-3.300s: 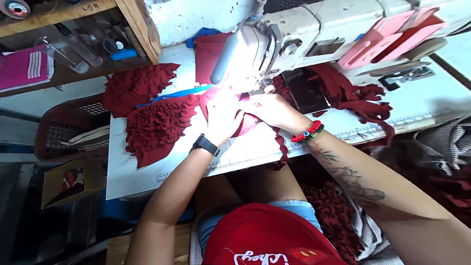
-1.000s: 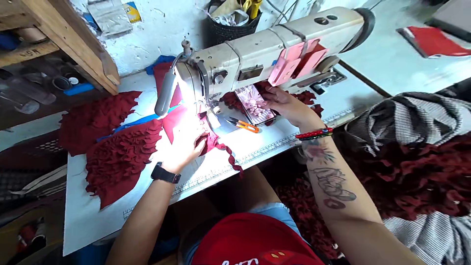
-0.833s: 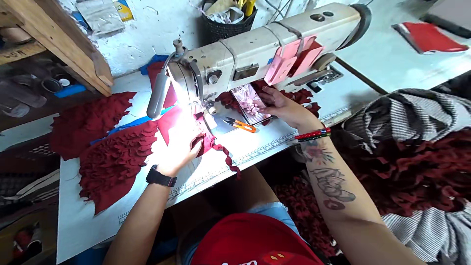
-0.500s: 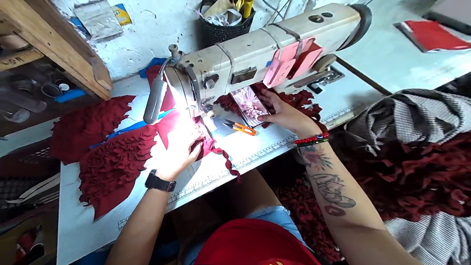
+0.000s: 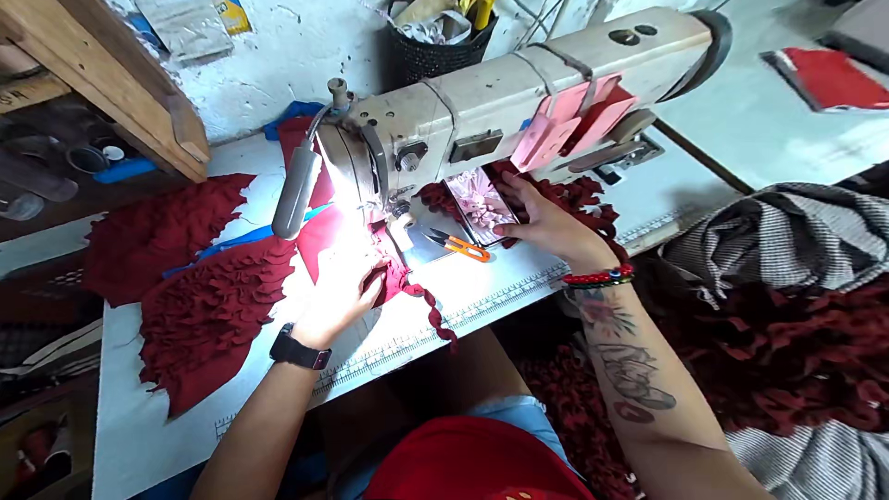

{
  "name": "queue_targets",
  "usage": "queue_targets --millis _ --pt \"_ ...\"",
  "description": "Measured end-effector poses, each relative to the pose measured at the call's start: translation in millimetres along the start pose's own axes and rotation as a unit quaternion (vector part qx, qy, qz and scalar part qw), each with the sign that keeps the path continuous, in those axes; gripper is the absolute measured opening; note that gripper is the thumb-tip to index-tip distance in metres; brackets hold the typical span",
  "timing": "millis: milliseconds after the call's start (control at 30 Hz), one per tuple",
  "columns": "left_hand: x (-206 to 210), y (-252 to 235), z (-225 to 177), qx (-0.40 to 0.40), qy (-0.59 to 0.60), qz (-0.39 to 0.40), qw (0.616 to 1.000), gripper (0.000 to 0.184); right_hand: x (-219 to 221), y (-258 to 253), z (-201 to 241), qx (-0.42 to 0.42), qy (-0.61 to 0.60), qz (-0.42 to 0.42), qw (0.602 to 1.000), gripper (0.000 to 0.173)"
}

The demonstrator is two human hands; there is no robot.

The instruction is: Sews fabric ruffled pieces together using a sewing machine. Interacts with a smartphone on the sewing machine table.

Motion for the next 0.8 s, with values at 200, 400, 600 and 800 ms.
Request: queue_targets --millis 200,400,600,800 --pt "0 0 -1 -0.014 0.004 0.003 1.000 0.028 2 -10 -4 0.015 0.004 -0.002 1.000 0.093" --pt "0 0 0 -0.003 0.008 -0.003 1.000 0.029 -1 1 0 0.007 0.004 0.002 1.000 0.095" --pt "-1 -1 0 -0.003 0.010 0.001 1.000 0.030 1 -9 -9 0.027 -0.026 -0.003 0.999 0.083" --pt "0 0 1 -0.004 0.012 0.001 1.000 0.030 -2 -1 6 -0.023 0.064 -0.047 0.997 0.063"
Point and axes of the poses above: each hand's wrist, its own y-axis away from the middle knuckle, its own x-axis out of the palm, z = x × y, the point moved 4 cm from there along -y, towards the middle knuckle, and after that the axes turned 13 degrees about -z, right-handed, at the moved point
